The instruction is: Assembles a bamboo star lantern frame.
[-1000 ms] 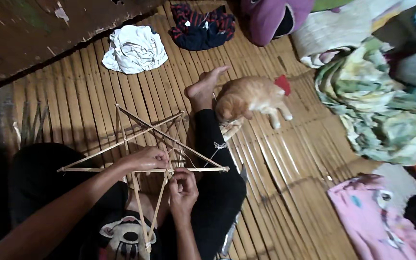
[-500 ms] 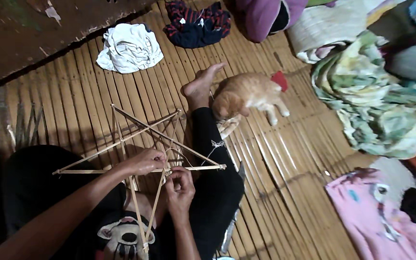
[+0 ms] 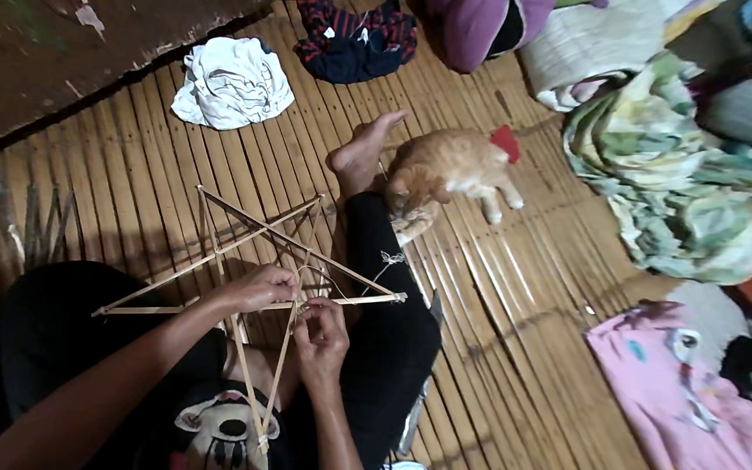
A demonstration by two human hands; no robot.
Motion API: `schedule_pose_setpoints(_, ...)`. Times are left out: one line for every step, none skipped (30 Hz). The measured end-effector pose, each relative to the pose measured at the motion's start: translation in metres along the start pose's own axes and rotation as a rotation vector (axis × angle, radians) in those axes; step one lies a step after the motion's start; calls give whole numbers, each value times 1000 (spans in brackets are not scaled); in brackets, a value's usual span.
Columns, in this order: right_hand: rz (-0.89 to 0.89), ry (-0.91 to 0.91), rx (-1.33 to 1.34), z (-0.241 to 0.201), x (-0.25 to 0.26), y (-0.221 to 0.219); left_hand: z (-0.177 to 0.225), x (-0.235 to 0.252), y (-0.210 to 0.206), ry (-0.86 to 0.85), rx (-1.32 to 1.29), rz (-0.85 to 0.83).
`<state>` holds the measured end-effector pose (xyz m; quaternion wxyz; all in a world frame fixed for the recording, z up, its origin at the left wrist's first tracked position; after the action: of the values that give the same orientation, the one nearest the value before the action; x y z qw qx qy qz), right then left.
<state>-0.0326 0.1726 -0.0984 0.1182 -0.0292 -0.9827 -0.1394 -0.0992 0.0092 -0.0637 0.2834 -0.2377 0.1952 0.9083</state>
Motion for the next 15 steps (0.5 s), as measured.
schedule_pose_setpoints(0, 6, -8, 0, 0, 0, 0, 0, 0, -2, -6, 5)
schedule_pose_setpoints(-3, 9, -9, 0, 0, 0, -1, 0, 0, -7, -20, 15)
schedule_pose_setpoints(-5, 13, -7, 0, 0, 0, -4, 0, 0, -14, -44, 24)
schedule_pose_setpoints(-7, 14, -8, 1, 0, 0, -6, 0, -1, -18, -68, 28)
schedule_pose_setpoints(-7, 13, -8, 1, 0, 0, -7, 0, -1, -19, -90, 30)
schedule_pose_setpoints(-9, 9, -8, 1, 0, 0, -7, 0, -1, -11, -105, 30)
schedule_pose_setpoints(-10, 5, -9, 1, 1, 0, -6, 0, 0, 3, -114, 27)
schedule_pose_setpoints(-11, 7, -15, 1, 1, 0, -6, 0, 0, 14, -116, 26)
schedule_pose_setpoints(-11, 10, -20, 1, 2, 0, -6, 0, 0, 22, -110, 24)
schedule_pose_setpoints(-10, 14, -23, 1, 2, 0, -6, 0, -1, 24, -94, 28)
schedule_pose_setpoints(-6, 21, -23, 1, 2, 0, -5, 0, -1, 21, -63, 34)
schedule_pose_setpoints(-2, 31, -20, 1, 2, 0, -5, 0, -1, 19, -14, 40)
schedule_pose_setpoints(-2, 43, -18, 1, 3, 0, -4, 0, 0, 22, 47, 42)
schedule_pose_setpoints(-6, 57, -12, 1, 3, 0, -3, 0, 1, 27, 104, 41)
schedule_pose_setpoints(-13, 70, -6, 1, 3, 0, -1, -2, 2, 34, 150, 41)
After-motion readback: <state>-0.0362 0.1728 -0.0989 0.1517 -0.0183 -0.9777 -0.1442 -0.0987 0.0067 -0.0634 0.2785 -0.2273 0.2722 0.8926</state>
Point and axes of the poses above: each hand's wrist, its own x-axis towards the middle knuckle, its own y-axis out of the back of the hand, z = x × y, the point moved 2 cm from there along x, towards the middle knuckle, and after that the axes turned 10 degrees about x, right-handed, at the moved point
